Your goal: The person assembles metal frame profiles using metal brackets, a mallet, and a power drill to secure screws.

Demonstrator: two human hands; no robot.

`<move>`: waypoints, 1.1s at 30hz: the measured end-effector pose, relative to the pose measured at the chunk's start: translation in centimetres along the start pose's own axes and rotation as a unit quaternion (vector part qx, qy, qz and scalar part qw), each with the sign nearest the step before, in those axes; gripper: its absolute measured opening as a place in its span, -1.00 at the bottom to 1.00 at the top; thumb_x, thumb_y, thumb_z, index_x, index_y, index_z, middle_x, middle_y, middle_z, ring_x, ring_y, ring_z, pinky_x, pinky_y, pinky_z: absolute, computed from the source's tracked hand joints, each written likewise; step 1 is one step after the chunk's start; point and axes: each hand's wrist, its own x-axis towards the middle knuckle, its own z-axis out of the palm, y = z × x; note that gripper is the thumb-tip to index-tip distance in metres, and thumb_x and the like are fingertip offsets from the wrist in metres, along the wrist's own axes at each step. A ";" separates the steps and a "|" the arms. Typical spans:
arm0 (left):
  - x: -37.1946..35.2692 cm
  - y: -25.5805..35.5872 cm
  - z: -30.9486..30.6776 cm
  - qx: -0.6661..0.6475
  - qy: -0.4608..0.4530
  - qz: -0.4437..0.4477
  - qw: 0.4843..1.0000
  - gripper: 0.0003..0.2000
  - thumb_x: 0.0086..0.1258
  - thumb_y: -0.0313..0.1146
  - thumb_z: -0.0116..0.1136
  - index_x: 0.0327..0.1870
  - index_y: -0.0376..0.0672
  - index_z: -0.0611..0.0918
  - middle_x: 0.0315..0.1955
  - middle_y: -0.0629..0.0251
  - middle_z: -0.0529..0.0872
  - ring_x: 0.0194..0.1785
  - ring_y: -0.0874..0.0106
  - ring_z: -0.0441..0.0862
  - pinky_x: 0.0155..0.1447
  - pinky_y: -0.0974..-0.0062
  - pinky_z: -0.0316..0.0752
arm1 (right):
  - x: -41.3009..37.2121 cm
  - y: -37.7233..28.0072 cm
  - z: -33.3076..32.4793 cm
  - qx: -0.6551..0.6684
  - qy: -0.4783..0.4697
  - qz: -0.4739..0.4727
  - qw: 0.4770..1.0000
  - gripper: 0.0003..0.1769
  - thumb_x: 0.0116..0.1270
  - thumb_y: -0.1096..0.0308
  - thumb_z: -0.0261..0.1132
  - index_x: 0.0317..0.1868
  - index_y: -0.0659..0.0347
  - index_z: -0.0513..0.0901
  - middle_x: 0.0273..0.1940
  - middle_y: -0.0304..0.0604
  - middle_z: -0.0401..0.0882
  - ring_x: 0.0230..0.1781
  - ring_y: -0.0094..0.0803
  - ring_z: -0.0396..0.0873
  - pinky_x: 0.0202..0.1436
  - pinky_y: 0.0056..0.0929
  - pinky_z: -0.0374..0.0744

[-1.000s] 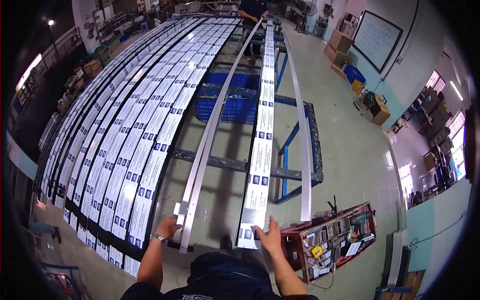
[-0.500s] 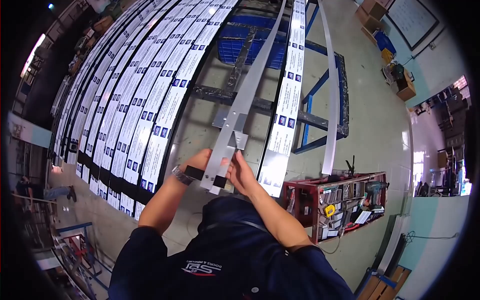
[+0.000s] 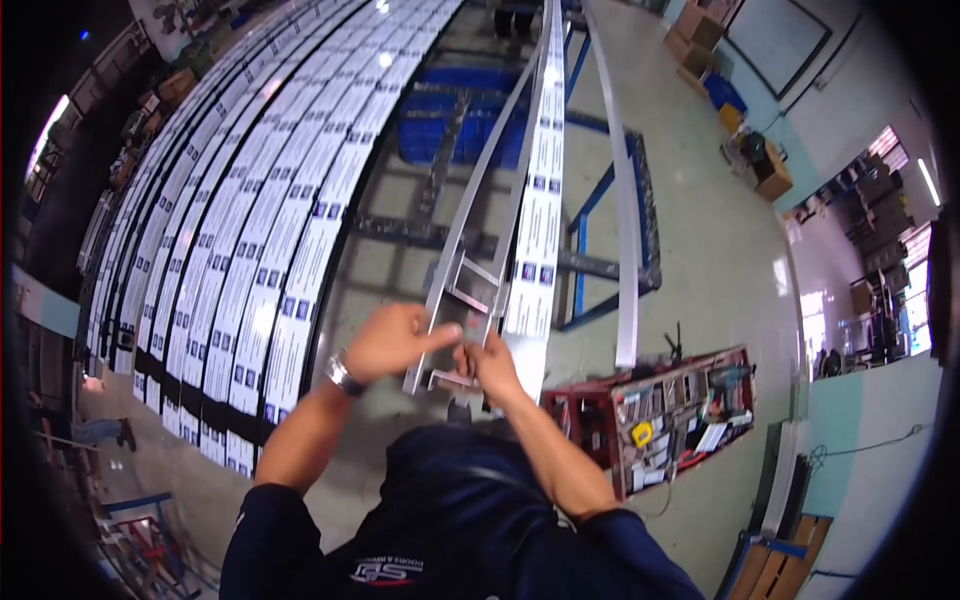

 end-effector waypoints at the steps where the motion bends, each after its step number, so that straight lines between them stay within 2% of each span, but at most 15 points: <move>1: 0.1 -0.1 1.0 0.036 0.044 0.039 0.998 -0.47 0.28 0.14 0.34 -0.51 -0.27 0.63 -0.67 0.10 0.64 -0.53 0.19 0.67 -0.38 0.15 0.49 | -1.0 -0.8 0.2 0.024 0.014 0.011 1.000 -0.48 0.48 0.55 0.01 0.43 0.16 0.28 -0.29 -0.12 0.58 -0.47 -0.46 0.51 -0.32 -0.36 0.67; 2: 0.1 -0.9 2.5 0.073 0.084 0.074 0.991 -0.51 0.27 0.08 0.34 -0.52 -0.26 0.61 -0.65 0.06 0.65 -0.51 0.10 0.69 -0.35 0.09 0.51 | -1.2 -0.5 -0.5 0.003 0.005 0.013 1.000 -0.44 0.54 0.52 -0.03 0.50 0.16 0.18 -0.27 -0.11 0.52 -0.51 -0.48 0.45 -0.32 -0.34 0.71; 5: -0.1 -2.4 5.5 -0.075 -0.026 0.018 0.997 -0.74 0.39 -0.23 0.21 -0.22 -0.31 0.65 -0.51 0.10 0.78 -0.46 0.30 0.78 -0.29 0.35 0.63 | -2.8 -0.8 -3.2 -0.008 0.022 0.014 1.000 -0.39 0.52 0.51 0.02 0.54 0.17 0.15 -0.28 -0.12 0.53 -0.52 -0.48 0.47 -0.34 -0.35 0.72; 10: 0.5 -3.7 12.9 -0.071 -0.010 0.043 0.997 -0.80 0.43 -0.32 0.12 -0.20 -0.30 0.64 -0.54 0.19 0.78 -0.48 0.38 0.78 -0.29 0.37 0.64 | -5.6 -1.8 -7.3 -0.087 0.024 -0.022 0.996 -0.34 0.46 0.56 0.06 0.55 0.28 0.15 -0.40 -0.13 0.57 -0.51 -0.45 0.58 -0.38 -0.37 0.71; 14: 0.6 -3.9 16.9 -0.007 -0.002 0.033 0.999 -0.75 0.45 -0.28 0.03 -0.21 -0.29 0.65 -0.50 0.05 0.76 -0.33 0.05 0.76 -0.11 0.07 0.61 | -6.5 -1.5 -9.7 -0.330 0.059 -0.054 0.940 -0.41 0.41 0.48 0.18 0.44 0.38 0.35 -0.27 -0.04 0.68 -0.39 -0.44 0.65 -0.27 -0.36 0.66; 15: 0.3 -3.2 16.8 0.000 -0.002 0.050 0.999 -0.73 0.41 -0.25 0.04 -0.25 -0.29 0.65 -0.42 -0.10 0.73 -0.24 -0.14 0.68 -0.04 -0.13 0.51 | -5.0 2.3 -12.6 -0.386 0.077 -0.130 0.910 -0.45 0.36 0.46 0.21 0.37 0.34 0.47 -0.23 -0.04 0.72 -0.34 -0.45 0.67 -0.22 -0.35 0.64; 16: 0.2 -3.0 17.3 -0.006 -0.036 0.016 0.999 -0.71 0.36 -0.17 0.11 -0.19 -0.25 0.67 -0.26 -0.20 0.74 -0.08 -0.20 0.68 0.11 -0.17 0.50 | -5.1 2.9 -13.3 -0.425 0.103 -0.070 0.897 -0.47 0.32 0.33 0.24 0.28 0.32 0.52 -0.08 0.25 0.72 -0.01 0.17 0.69 0.10 -0.05 0.61; 18: 0.1 -3.2 18.6 0.040 -0.025 0.061 0.997 -0.70 0.35 -0.19 0.13 -0.26 -0.31 0.65 -0.35 -0.25 0.72 -0.20 -0.19 0.69 -0.04 -0.12 0.58 | -6.7 0.9 -12.4 -0.403 0.083 -0.032 0.911 -0.55 0.35 0.37 0.22 0.23 0.34 0.55 -0.10 0.26 0.72 -0.08 0.09 0.72 0.05 -0.07 0.63; 19: 0.2 -3.0 18.9 0.027 -0.051 0.059 0.997 -0.69 0.36 -0.18 0.15 -0.27 -0.33 0.65 -0.37 -0.26 0.71 -0.24 -0.19 0.70 -0.10 -0.10 0.59 | -5.8 3.4 -14.4 -0.448 0.083 -0.149 0.877 -0.58 0.37 0.41 0.20 0.20 0.36 0.55 -0.20 0.19 0.73 -0.27 -0.05 0.75 -0.11 -0.15 0.66; 20: 0.0 -2.8 19.3 0.025 -0.023 0.083 0.996 -0.69 0.37 -0.18 0.14 -0.26 -0.33 0.65 -0.38 -0.23 0.72 -0.27 -0.17 0.70 -0.12 -0.09 0.59 | -6.7 1.7 -13.4 -0.408 0.083 -0.069 0.907 -0.60 0.37 0.41 0.18 0.18 0.37 0.55 -0.24 0.15 0.71 -0.35 -0.18 0.73 -0.19 -0.21 0.66; 24: -0.3 -1.8 20.0 0.014 -0.044 0.037 0.998 -0.69 0.39 -0.22 0.12 -0.19 -0.38 0.63 -0.37 -0.24 0.73 -0.24 -0.16 0.71 -0.06 -0.09 0.58 | -7.4 1.9 -13.4 -0.375 0.115 -0.054 0.918 -0.57 0.37 0.40 0.14 0.22 0.29 0.54 -0.42 0.11 0.69 -0.42 -0.14 0.75 -0.23 -0.18 0.67; 25: -0.4 -1.6 19.9 0.024 -0.054 0.031 0.998 -0.69 0.39 -0.23 0.12 -0.18 -0.39 0.63 -0.39 -0.24 0.73 -0.24 -0.16 0.71 -0.04 -0.08 0.58 | -7.8 1.3 -13.1 -0.389 0.115 -0.029 0.914 -0.69 0.42 0.44 0.16 0.12 0.35 0.57 -0.38 -0.05 0.70 -0.41 -0.38 0.70 -0.26 -0.33 0.64; 26: -0.4 -1.7 20.2 0.023 -0.062 0.027 0.997 -0.69 0.39 -0.23 0.12 -0.18 -0.39 0.63 -0.39 -0.24 0.73 -0.24 -0.16 0.71 -0.04 -0.08 0.58 | -7.9 1.3 -13.1 -0.386 0.115 -0.020 0.915 -0.69 0.42 0.44 0.16 0.12 0.35 0.57 -0.38 -0.05 0.70 -0.41 -0.38 0.70 -0.26 -0.33 0.64; 28: -0.5 -2.2 20.6 0.018 -0.065 0.024 0.997 -0.69 0.40 -0.23 0.12 -0.19 -0.39 0.63 -0.40 -0.23 0.73 -0.25 -0.16 0.71 -0.04 -0.08 0.58 | -8.0 0.8 -12.8 -0.390 0.098 -0.025 0.915 -0.56 0.36 0.40 0.15 0.24 0.30 0.53 -0.44 0.14 0.70 -0.40 -0.09 0.76 -0.21 -0.17 0.67; 33: -1.3 -3.2 21.1 0.020 -0.049 0.031 0.998 -0.74 0.39 -0.28 0.14 -0.23 -0.37 0.63 -0.45 -0.22 0.70 -0.30 -0.15 0.70 -0.07 -0.05 0.58 | -7.8 2.5 -12.6 -0.411 0.103 -0.036 0.905 -0.68 0.32 0.43 0.14 0.06 0.35 0.56 -0.33 0.27 0.66 -0.23 0.19 0.68 -0.06 0.02 0.60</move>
